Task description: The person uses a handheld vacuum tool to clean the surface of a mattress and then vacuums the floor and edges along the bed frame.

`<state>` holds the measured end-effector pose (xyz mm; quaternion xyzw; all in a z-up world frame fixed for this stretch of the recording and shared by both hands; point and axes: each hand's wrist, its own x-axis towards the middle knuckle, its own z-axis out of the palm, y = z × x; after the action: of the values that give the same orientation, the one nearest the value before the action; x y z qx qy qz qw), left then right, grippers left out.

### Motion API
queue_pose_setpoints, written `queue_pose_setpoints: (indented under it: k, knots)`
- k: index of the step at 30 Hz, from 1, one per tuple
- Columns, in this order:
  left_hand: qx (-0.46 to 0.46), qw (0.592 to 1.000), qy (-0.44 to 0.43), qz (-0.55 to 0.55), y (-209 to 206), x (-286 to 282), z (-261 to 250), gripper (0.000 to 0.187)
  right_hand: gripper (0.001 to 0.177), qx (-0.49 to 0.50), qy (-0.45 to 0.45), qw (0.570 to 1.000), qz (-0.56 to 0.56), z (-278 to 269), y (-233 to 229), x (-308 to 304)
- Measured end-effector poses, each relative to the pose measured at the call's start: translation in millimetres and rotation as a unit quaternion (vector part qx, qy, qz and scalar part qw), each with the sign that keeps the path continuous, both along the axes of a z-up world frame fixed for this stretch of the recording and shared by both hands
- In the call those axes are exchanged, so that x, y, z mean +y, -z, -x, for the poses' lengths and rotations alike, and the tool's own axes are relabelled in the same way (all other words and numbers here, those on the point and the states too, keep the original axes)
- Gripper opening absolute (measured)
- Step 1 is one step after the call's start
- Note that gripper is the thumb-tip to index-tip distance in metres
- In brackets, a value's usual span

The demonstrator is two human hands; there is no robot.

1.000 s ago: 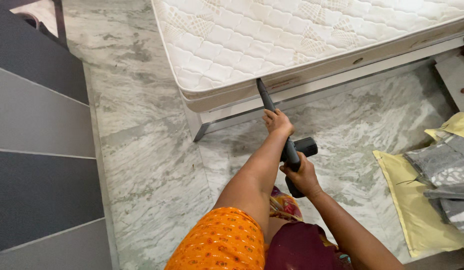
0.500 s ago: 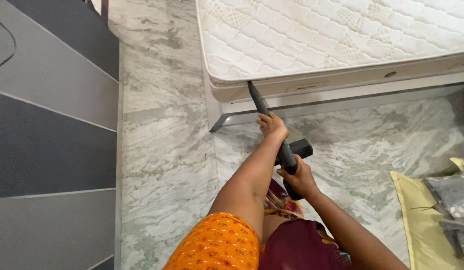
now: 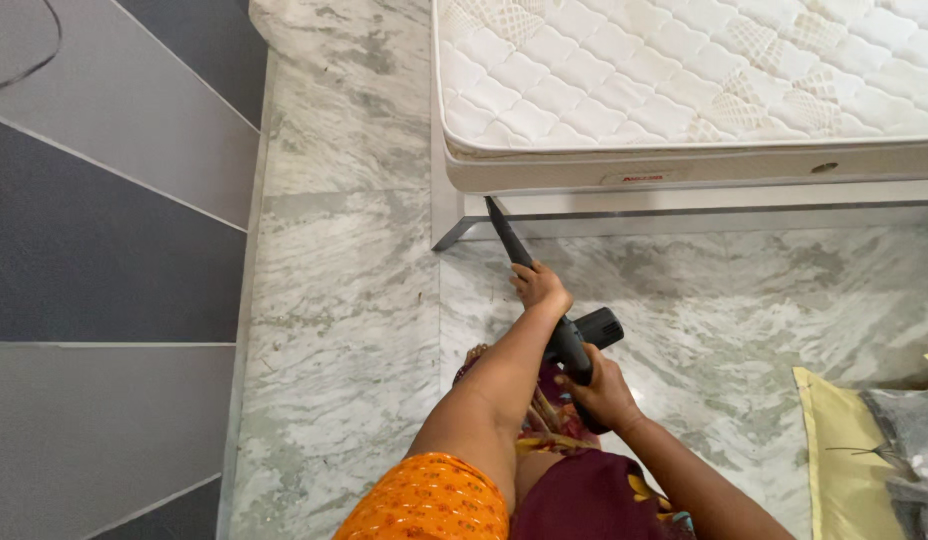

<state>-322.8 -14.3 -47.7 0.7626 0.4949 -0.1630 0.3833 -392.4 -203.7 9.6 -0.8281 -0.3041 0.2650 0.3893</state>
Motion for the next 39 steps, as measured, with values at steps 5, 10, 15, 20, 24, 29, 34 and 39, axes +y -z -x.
queue_pose_setpoints:
  k: [5,10,15,20,24,29,34,39]
  knots:
    - [-0.071,0.978,-0.186,0.060,56.5,3.4,-18.6,0.068,0.065,0.044,0.020,0.999,0.025,-11.4,19.1,7.7]
    - [-0.128,0.951,-0.276,0.046,85.0,15.8,-31.5,0.070,0.065,0.091,0.032,0.995,-0.003,-25.8,45.6,20.5]
    - [0.036,0.998,0.048,0.004,61.6,26.9,-33.9,0.086,0.067,0.087,0.038,0.995,0.009,-37.7,61.2,29.5]
    - [0.074,0.994,0.076,-0.002,80.8,20.5,-51.9,0.092,0.070,0.128,0.051,0.990,0.029,-46.8,64.9,28.5]
    - [-0.007,0.990,-0.133,0.049,106.2,11.0,-62.3,0.073,0.066,0.095,0.059,0.994,0.014,-49.5,71.1,21.4]
    - [-0.047,0.975,-0.208,0.068,123.0,-8.9,-73.2,0.068,0.058,0.112,0.093,0.989,-0.024,-47.5,78.9,6.9]
    - [-0.032,0.985,-0.151,0.071,100.8,-30.2,-83.7,0.067,0.058,0.117,0.131,0.984,-0.032,-49.2,83.4,-9.7]
    - [-0.031,0.985,-0.136,0.105,85.6,-49.4,-96.3,0.066,0.058,0.107,0.155,0.981,-0.053,-52.3,80.6,-22.9]
